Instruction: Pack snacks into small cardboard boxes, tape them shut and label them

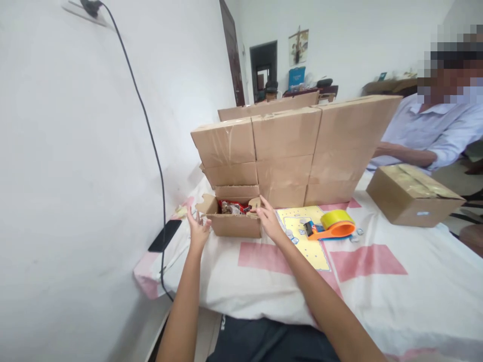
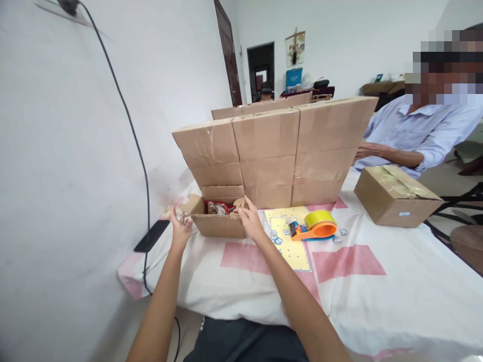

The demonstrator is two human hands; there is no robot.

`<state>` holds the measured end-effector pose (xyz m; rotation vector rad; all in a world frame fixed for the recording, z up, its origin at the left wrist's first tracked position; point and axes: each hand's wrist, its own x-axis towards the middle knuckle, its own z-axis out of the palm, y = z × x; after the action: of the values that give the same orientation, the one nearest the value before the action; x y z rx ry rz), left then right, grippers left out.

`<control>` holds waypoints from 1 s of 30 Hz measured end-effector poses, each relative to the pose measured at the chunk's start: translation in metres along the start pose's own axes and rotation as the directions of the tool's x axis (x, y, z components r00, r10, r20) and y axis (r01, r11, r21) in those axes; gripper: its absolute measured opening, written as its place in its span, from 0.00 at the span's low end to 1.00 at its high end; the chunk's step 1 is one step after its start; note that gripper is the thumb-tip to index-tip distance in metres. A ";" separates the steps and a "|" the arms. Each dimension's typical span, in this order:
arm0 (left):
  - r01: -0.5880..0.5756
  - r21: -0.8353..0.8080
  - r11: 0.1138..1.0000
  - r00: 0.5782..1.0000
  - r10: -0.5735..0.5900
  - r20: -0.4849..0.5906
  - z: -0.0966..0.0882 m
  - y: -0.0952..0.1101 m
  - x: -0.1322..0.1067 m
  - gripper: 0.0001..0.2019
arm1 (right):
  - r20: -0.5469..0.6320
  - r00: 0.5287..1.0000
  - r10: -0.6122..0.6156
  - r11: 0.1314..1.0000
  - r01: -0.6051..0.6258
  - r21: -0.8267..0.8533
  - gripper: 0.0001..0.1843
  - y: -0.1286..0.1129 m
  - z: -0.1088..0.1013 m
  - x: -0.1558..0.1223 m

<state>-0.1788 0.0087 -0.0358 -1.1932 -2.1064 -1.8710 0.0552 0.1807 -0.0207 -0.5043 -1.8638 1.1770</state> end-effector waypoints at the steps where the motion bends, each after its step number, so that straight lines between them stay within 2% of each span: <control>1: 0.013 -0.066 0.998 1.000 -0.012 0.019 0.005 0.000 -0.002 0.64 | 0.009 1.000 -0.005 1.000 0.005 0.020 0.28 0.004 0.000 -0.001; 3: -0.042 -0.138 0.989 0.998 0.049 0.041 0.014 0.001 -0.007 0.66 | 0.008 1.000 -0.015 0.998 0.014 0.056 0.26 0.011 0.000 -0.006; 5: -0.140 -0.121 0.983 0.988 0.146 0.047 0.019 0.005 -0.010 0.65 | -0.007 1.000 -0.026 0.996 0.026 0.090 0.25 0.015 -0.001 -0.011; 7: -0.182 -0.083 0.980 0.982 0.185 0.033 0.021 0.009 -0.012 0.63 | -0.016 0.999 -0.039 0.992 0.041 0.120 0.25 0.014 -0.001 -0.014; 9: -0.133 -0.078 0.988 0.991 0.132 -0.014 0.023 0.012 -0.013 0.59 | -0.014 0.998 -0.053 0.988 0.055 0.142 0.26 0.013 0.000 -0.015; 11: -0.027 -0.130 0.991 0.990 0.008 -0.144 0.029 0.014 -0.016 0.52 | 0.002 0.997 -0.078 0.985 0.077 0.155 0.27 0.013 0.002 -0.017; 12: 0.023 -0.168 0.985 0.969 -0.063 -0.239 0.034 0.015 -0.017 0.48 | 0.011 0.995 -0.101 0.982 0.098 0.161 0.28 0.014 0.003 -0.017; 15: 0.092 -0.246 0.965 0.860 -0.201 -0.469 0.049 0.021 -0.026 0.35 | 0.030 0.981 -0.191 0.967 0.183 0.176 0.29 0.020 0.008 -0.020; 17: 0.095 -0.229 0.969 0.823 -0.206 -0.530 0.054 0.028 -0.032 0.32 | 0.019 0.976 -0.219 0.963 0.212 0.167 0.29 0.026 0.009 -0.021; 20: 0.105 -0.150 0.983 0.798 -0.173 -0.577 0.053 0.036 -0.039 0.35 | -0.016 0.980 -0.200 0.970 0.200 0.137 0.29 0.032 0.008 -0.021; 22: 0.170 -0.126 0.977 0.789 -0.212 -0.577 0.048 0.038 -0.041 0.38 | -0.029 0.982 -0.188 0.974 0.190 0.122 0.27 0.033 0.006 -0.021; 24: 0.269 -0.189 0.944 0.803 -0.328 -0.497 0.045 0.037 -0.042 0.35 | -0.041 0.980 -0.192 0.976 0.195 0.096 0.28 0.033 0.005 -0.021; 27: 0.345 -0.320 0.882 0.834 -0.445 -0.327 0.040 0.036 -0.042 0.31 | -0.057 0.976 -0.210 0.975 0.213 0.058 0.35 0.034 0.004 -0.023; 30: 0.356 -0.330 0.874 0.839 -0.454 -0.300 0.032 0.037 -0.046 0.29 | -0.075 0.976 -0.207 0.976 0.211 0.056 0.48 0.036 0.001 -0.025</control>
<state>-0.1117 0.0119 -0.0385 -0.3616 -2.0544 -2.3850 0.0644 0.1794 -0.0631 -0.3003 -1.7675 1.0613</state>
